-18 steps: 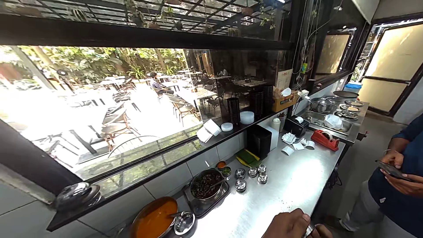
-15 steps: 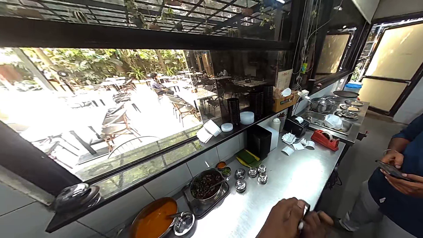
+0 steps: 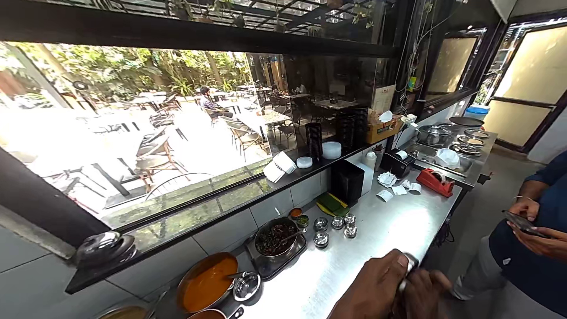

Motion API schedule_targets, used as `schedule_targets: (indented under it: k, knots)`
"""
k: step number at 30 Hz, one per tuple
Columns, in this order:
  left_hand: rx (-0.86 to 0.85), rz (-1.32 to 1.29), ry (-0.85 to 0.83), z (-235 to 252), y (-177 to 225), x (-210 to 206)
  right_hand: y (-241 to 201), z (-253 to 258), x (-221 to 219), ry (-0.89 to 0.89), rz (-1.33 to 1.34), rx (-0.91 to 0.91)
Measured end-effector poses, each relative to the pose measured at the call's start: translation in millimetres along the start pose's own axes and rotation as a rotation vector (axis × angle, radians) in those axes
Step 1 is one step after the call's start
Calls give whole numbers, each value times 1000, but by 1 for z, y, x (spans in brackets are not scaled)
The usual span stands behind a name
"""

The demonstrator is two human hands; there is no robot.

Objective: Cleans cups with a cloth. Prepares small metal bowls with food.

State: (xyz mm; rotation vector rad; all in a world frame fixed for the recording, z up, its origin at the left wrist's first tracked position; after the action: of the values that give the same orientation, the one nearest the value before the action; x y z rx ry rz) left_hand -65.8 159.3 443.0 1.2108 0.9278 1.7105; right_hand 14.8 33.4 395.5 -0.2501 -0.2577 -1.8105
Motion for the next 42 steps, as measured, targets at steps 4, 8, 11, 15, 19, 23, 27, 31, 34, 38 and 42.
schedule_targets:
  k: [4, 8, 11, 15, 19, 23, 27, 31, 34, 38, 42]
  knots:
    - [-76, -169, -34, 11, 3, 5, -38, 52, 16, 58, 759, -882]
    - [-1, -189, -108, -1, -1, 0, -34, -1, -4, 39, 311, -378]
    - [89, -34, -167, -12, -11, -7, 5, -43, -7, 9, -66, 256]
    - [152, 3, -22, -6, 3, 1, -3, -16, -8, 28, 92, 35]
    - [6, -34, -26, 11, 11, 6, -40, 35, 9, 123, 690, -806]
    - [60, 137, -104, 8, -5, 4, -12, -27, -18, 82, 209, -135]
    - [165, 326, -195, 4, -22, 0, 25, -45, -12, -47, -71, 494]
    - [180, 176, -53, 8, -25, 3, 25, -32, -12, 34, -32, 357]
    - [190, -202, 44, 7, -30, 11, 15, -29, -14, -33, -20, 227]
    - [192, -451, -4, 3, -29, 9, 1, -21, -19, -98, 63, 154]
    - [173, -396, 125, 2, -33, 12, -1, -6, -19, -182, 12, 183]
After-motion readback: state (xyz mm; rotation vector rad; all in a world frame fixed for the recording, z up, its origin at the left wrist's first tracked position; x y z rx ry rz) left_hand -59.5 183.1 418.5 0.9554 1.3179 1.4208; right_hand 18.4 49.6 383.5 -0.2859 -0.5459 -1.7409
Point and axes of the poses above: each hand's wrist, its own z-axis towards the middle knuckle, its own x-axis out of the back of the hand, y = z × x, the point moved 2 cm from there along z, towards the middle knuckle
